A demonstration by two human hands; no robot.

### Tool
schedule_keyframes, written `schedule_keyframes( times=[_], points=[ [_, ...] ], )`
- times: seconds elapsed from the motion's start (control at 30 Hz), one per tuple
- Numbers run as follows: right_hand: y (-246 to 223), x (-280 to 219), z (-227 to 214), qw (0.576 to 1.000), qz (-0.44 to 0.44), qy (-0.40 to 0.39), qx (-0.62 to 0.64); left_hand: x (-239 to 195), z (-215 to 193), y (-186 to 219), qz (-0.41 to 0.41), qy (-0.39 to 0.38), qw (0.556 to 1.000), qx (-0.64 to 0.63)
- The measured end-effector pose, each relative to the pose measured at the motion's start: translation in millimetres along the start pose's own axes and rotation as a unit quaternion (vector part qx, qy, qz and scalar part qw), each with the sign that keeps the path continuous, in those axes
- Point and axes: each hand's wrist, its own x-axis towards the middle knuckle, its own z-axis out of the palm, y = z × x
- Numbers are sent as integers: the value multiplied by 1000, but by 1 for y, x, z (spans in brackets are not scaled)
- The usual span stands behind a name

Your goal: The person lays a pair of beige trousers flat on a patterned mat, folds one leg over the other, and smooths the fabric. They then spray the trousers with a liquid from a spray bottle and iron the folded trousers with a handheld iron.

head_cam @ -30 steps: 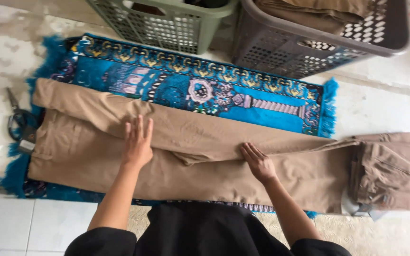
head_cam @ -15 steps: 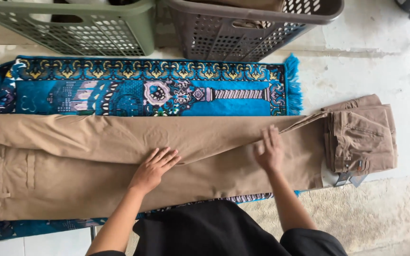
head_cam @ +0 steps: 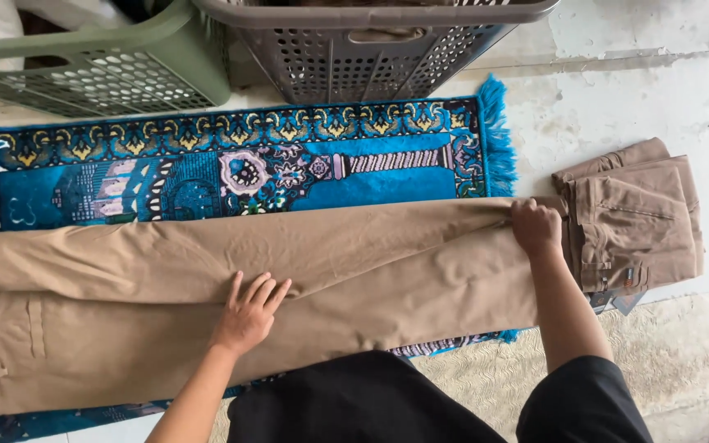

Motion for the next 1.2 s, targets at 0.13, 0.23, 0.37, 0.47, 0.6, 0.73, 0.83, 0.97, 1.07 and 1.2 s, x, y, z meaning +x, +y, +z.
schedule_keyframes(
  times=[0.13, 0.23, 0.37, 0.47, 0.6, 0.73, 0.83, 0.97, 1.07, 1.2],
  points=[
    [1, -14, -38, 989, 71, -127, 36, -9, 15, 1, -4, -9, 1000, 1],
    [4, -18, -51, 978, 144, -98, 112, -12, 11, 1, -6, 37, 999, 4],
    [-1, -21, -75, 984, 129, -95, 78, -9, 3, 4, -9, 64, 998, -23],
    [2, -26, -58, 982, 120, -102, 101, -6, -8, 7, -34, 77, 993, -79],
    [1, -17, -86, 945, 260, 27, 199, 5, 12, 12, -99, 159, 974, -127],
    [-36, 7, -123, 952, 235, 130, 146, 59, -17, 28, -156, 237, 957, -69],
    [-53, 14, -140, 937, 171, -77, 296, 67, -11, 36, -250, 105, 959, -79],
    [-33, 17, -116, 855, 292, -195, 381, 68, -7, 36, -296, -9, 954, -52],
    [-33, 12, -117, 855, 293, -226, 364, 68, -9, 40, -301, -46, 951, -53],
    [-29, 19, -75, 843, 292, -311, 328, 69, -8, 38, -298, -54, 953, -27]
  ],
)
